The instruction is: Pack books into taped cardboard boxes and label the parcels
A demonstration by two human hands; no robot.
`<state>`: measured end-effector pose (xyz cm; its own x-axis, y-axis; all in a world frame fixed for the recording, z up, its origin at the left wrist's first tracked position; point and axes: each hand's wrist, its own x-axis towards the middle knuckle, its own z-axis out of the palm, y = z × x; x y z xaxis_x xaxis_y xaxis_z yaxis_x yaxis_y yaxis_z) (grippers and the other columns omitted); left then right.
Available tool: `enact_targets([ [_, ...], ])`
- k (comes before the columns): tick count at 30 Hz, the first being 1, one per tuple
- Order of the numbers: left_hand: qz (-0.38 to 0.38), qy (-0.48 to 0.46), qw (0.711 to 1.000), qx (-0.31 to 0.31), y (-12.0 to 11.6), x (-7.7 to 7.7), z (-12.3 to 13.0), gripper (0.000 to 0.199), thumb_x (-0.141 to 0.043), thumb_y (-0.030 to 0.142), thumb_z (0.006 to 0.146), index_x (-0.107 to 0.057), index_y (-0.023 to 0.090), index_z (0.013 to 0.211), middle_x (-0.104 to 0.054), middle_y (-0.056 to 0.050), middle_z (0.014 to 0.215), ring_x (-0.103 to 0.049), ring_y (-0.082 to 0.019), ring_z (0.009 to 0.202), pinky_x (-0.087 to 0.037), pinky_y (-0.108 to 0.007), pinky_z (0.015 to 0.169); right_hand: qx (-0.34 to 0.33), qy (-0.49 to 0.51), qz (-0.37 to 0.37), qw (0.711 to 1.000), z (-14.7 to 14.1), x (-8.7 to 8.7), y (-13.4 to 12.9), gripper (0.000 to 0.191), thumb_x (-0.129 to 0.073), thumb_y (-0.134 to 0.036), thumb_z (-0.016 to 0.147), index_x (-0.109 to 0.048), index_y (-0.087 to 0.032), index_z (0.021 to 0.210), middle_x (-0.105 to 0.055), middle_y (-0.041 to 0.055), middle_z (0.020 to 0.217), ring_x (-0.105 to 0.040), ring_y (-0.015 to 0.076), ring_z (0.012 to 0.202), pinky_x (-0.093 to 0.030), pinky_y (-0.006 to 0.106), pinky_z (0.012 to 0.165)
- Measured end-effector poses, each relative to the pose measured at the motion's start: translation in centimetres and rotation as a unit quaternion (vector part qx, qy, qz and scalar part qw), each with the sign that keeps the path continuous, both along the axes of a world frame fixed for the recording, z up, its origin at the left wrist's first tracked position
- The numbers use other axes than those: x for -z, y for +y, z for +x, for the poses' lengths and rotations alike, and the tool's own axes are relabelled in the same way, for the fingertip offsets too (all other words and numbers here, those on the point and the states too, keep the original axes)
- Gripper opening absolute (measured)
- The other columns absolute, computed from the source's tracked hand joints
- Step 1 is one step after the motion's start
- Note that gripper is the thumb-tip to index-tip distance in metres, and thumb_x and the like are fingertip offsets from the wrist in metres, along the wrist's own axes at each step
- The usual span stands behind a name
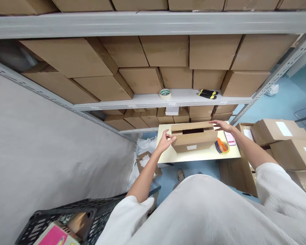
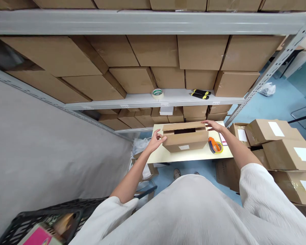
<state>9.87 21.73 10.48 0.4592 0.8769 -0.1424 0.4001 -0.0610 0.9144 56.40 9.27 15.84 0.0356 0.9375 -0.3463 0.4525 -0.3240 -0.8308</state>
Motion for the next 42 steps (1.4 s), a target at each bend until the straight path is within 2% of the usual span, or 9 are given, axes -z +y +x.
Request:
enact_targets([
  [5,0.038,0.015,0.998,-0.041,0.4,0.9,1.1,0.089,-0.080,0.056,0.085,-0.043,0.027,0.160,-0.058,-0.015,0.139,-0.065,-0.028,0.122,-0.055,-0.047,0.107,-0.002,-0.011,-0.004,1.000,-0.6,-0.4,-0.7,0.066,-0.054,-0.068,0.102,-0.064,-0.031,0.156,-0.065,0.0109,0.159,-0.065,0.0377,0.141,-0.063,0.055,0.107],
  [12,0.195,0.100,0.975,0.039,-0.3,-0.4,2.7,0.055,-0.064,0.046,0.099,-0.063,0.026,0.151,-0.045,-0.017,0.169,-0.035,-0.042,0.161,-0.031,-0.062,0.132,-0.011,-0.092,0.063,0.994,-2.0,2.4,-1.3,0.079,-0.069,-0.053,0.093,-0.050,-0.029,0.166,-0.054,0.0122,0.168,-0.072,0.0355,0.129,-0.059,0.057,0.114],
  [19,0.179,0.102,0.977,0.050,-0.9,0.0,3.4,0.052,-0.052,0.045,0.104,-0.065,0.029,0.151,-0.049,-0.013,0.173,-0.027,-0.042,0.167,-0.013,-0.069,0.136,0.028,-0.206,0.113,0.972,-5.4,6.3,-3.2,0.083,-0.042,-0.058,0.106,-0.022,-0.029,0.180,-0.045,0.0064,0.176,-0.032,0.0346,0.168,-0.030,0.062,0.137],
  [23,0.215,0.106,0.968,0.076,-1.0,0.0,3.4,0.053,-0.051,0.039,0.103,-0.064,0.028,0.153,-0.057,-0.012,0.167,-0.029,-0.038,0.168,-0.011,-0.066,0.138,0.034,-0.244,0.109,0.963,-6.9,7.2,-3.3,0.085,-0.036,-0.060,0.108,-0.011,-0.025,0.182,-0.039,0.0074,0.179,-0.029,0.0340,0.169,-0.028,0.059,0.137],
  [27,0.240,0.128,0.957,0.102,-1.4,0.0,3.6,0.058,-0.050,0.040,0.104,-0.061,0.022,0.158,-0.057,-0.013,0.166,-0.038,-0.036,0.165,-0.019,-0.060,0.139,0.070,-0.191,0.118,0.972,-7.5,7.4,-4.0,0.085,-0.032,-0.066,0.109,-0.017,-0.025,0.181,-0.034,0.0072,0.182,-0.038,0.0305,0.165,-0.037,0.050,0.134],
  [30,0.274,0.193,0.936,0.108,-1.7,-0.1,3.7,0.059,-0.041,0.038,0.107,-0.060,0.017,0.160,-0.056,-0.015,0.168,-0.040,-0.035,0.164,-0.019,-0.059,0.139,0.179,-0.121,0.133,0.967,-7.5,8.7,-6.3,0.082,-0.033,-0.068,0.108,-0.027,-0.025,0.178,-0.041,0.0132,0.177,-0.057,0.0306,0.149,-0.049,0.049,0.123],
  [34,0.320,0.259,0.904,0.119,-1.8,-0.4,4.1,0.060,-0.034,0.035,0.110,-0.059,0.013,0.160,-0.056,-0.016,0.167,-0.045,-0.034,0.162,-0.022,-0.057,0.139,0.293,-0.158,0.024,0.943,-6.9,11.7,-11.2,0.065,-0.040,-0.058,0.107,-0.057,-0.020,0.157,-0.063,0.0177,0.155,-0.066,0.0325,0.131,-0.051,0.049,0.115],
  [38,0.339,0.280,0.889,0.126,-1.8,-0.9,4.5,0.059,-0.035,0.031,0.109,-0.060,0.012,0.159,-0.057,-0.019,0.166,-0.047,-0.035,0.159,-0.027,-0.056,0.136,0.250,-0.237,-0.093,0.934,-6.5,13.9,-14.7,0.047,-0.048,-0.044,0.104,-0.067,-0.018,0.139,-0.070,0.0187,0.142,-0.064,0.0344,0.130,-0.053,0.045,0.105],
  [42,0.346,0.308,0.877,0.132,-2.2,-1.7,4.6,0.056,-0.039,0.028,0.108,-0.061,0.013,0.157,-0.060,-0.022,0.161,-0.051,-0.039,0.152,-0.037,-0.057,0.127,0.196,-0.308,-0.189,0.912,-6.6,14.9,-15.0,0.039,-0.053,-0.045,0.103,-0.070,-0.022,0.129,-0.072,0.0152,0.133,-0.065,0.0360,0.126,-0.049,0.050,0.104],
])
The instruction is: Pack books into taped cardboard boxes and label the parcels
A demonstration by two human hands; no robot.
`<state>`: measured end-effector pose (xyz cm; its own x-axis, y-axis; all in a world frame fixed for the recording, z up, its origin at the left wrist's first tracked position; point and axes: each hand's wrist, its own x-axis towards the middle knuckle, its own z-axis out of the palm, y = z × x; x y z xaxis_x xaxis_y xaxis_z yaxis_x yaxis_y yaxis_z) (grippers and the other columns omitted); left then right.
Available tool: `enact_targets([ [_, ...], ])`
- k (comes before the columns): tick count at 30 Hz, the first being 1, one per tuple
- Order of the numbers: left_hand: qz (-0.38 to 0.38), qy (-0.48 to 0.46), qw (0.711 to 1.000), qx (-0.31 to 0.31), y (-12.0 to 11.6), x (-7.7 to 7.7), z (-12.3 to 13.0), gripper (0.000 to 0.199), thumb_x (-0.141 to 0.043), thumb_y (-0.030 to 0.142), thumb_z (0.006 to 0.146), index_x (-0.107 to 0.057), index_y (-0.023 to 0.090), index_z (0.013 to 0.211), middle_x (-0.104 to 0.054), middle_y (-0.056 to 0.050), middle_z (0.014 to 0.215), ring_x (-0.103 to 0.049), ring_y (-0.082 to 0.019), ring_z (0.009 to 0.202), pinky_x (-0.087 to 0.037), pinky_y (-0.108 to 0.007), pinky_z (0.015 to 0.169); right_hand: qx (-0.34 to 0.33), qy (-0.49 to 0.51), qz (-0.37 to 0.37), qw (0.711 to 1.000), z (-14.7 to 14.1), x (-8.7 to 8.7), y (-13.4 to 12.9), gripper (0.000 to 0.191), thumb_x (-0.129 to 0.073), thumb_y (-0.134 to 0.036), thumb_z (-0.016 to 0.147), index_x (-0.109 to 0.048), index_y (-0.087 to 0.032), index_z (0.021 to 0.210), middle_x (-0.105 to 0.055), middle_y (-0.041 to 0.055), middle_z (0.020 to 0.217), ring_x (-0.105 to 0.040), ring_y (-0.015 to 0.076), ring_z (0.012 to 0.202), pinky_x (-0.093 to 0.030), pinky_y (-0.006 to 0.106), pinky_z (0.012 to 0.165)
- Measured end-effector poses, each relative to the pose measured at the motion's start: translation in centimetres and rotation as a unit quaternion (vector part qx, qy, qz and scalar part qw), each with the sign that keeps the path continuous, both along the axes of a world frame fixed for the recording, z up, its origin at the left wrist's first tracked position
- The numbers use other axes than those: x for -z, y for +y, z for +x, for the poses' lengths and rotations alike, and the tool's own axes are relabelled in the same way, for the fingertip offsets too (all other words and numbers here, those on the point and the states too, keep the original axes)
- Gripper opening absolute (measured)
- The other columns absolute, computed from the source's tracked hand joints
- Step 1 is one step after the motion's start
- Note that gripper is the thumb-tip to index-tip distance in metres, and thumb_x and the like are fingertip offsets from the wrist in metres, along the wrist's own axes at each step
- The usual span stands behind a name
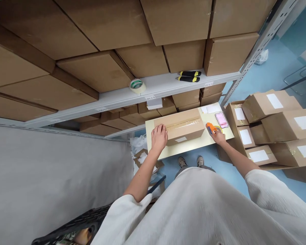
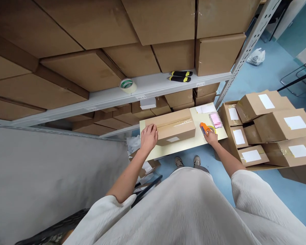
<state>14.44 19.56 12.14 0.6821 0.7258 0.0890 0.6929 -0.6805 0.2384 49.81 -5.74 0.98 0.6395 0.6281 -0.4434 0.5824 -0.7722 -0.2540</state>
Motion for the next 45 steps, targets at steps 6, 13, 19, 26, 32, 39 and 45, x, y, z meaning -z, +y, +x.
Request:
enact_targets([
  [6,0.002,0.025,1.000,-0.007,-0.3,-0.8,0.1,0.053,-0.039,0.030,0.109,-0.062,0.015,0.155,-0.063,-0.021,0.155,-0.056,-0.039,0.141,-0.042,-0.056,0.118,-0.029,-0.028,-0.048,0.998,-0.2,0.6,1.4,0.036,-0.057,-0.043,0.101,-0.067,-0.021,0.128,-0.072,0.0161,0.122,-0.061,0.0367,0.128,-0.041,0.052,0.107],
  [13,-0.002,0.002,1.000,-0.008,0.0,-0.3,0.1,0.051,-0.041,0.030,0.110,-0.064,0.017,0.153,-0.065,-0.020,0.154,-0.056,-0.039,0.141,-0.042,-0.055,0.116,0.005,-0.005,-0.021,1.000,1.5,-3.1,0.8,0.035,-0.050,-0.037,0.100,-0.070,-0.017,0.120,-0.076,0.0182,0.116,-0.068,0.0371,0.117,-0.043,0.055,0.108],
  [19,0.002,-0.028,1.000,-0.007,0.2,0.0,0.2,0.049,-0.043,0.029,0.109,-0.066,0.018,0.152,-0.066,-0.019,0.152,-0.056,-0.039,0.139,-0.043,-0.054,0.116,0.062,0.138,0.200,0.968,5.4,-12.1,-0.7,0.039,-0.064,-0.055,0.088,-0.073,-0.022,0.108,-0.079,0.0102,0.104,-0.072,0.0304,0.099,-0.058,0.045,0.096],
  [26,0.002,-0.053,0.999,-0.002,0.4,0.1,0.4,0.047,-0.046,0.027,0.108,-0.068,0.019,0.149,-0.067,-0.018,0.150,-0.056,-0.038,0.138,-0.043,-0.054,0.116,-0.039,0.301,0.267,0.915,6.9,-25.7,4.2,0.052,-0.079,-0.066,0.088,-0.076,-0.029,0.123,-0.077,0.0069,0.125,-0.071,0.0307,0.118,-0.059,0.054,0.109],
  [32,-0.004,-0.077,0.997,0.002,0.4,0.1,0.5,0.046,-0.047,0.027,0.108,-0.069,0.020,0.147,-0.068,-0.017,0.149,-0.057,-0.036,0.137,-0.043,-0.053,0.115,-0.153,0.375,0.187,0.895,2.7,-28.7,13.2,0.047,-0.083,-0.054,0.089,-0.079,-0.027,0.127,-0.077,0.0074,0.127,-0.073,0.0290,0.113,-0.069,0.048,0.097],
  [39,-0.030,-0.106,0.994,0.008,0.1,-0.1,0.4,0.048,-0.046,0.027,0.108,-0.068,0.019,0.150,-0.067,-0.018,0.149,-0.056,-0.038,0.138,-0.041,-0.055,0.116,-0.205,0.373,0.083,0.901,-1.9,-25.8,19.8,0.044,-0.085,-0.046,0.086,-0.079,-0.021,0.123,-0.079,0.0103,0.123,-0.074,0.0270,0.105,-0.071,0.041,0.085],
  [45,-0.045,-0.126,0.991,0.004,-0.1,-0.3,0.3,0.048,-0.047,0.027,0.108,-0.068,0.020,0.150,-0.066,-0.018,0.150,-0.056,-0.037,0.138,-0.037,-0.056,0.120,-0.273,0.275,0.059,0.920,-2.4,-25.1,20.7,0.034,-0.067,-0.045,0.096,-0.077,-0.021,0.119,-0.080,0.0093,0.120,-0.073,0.0253,0.100,-0.065,0.033,0.080],
])
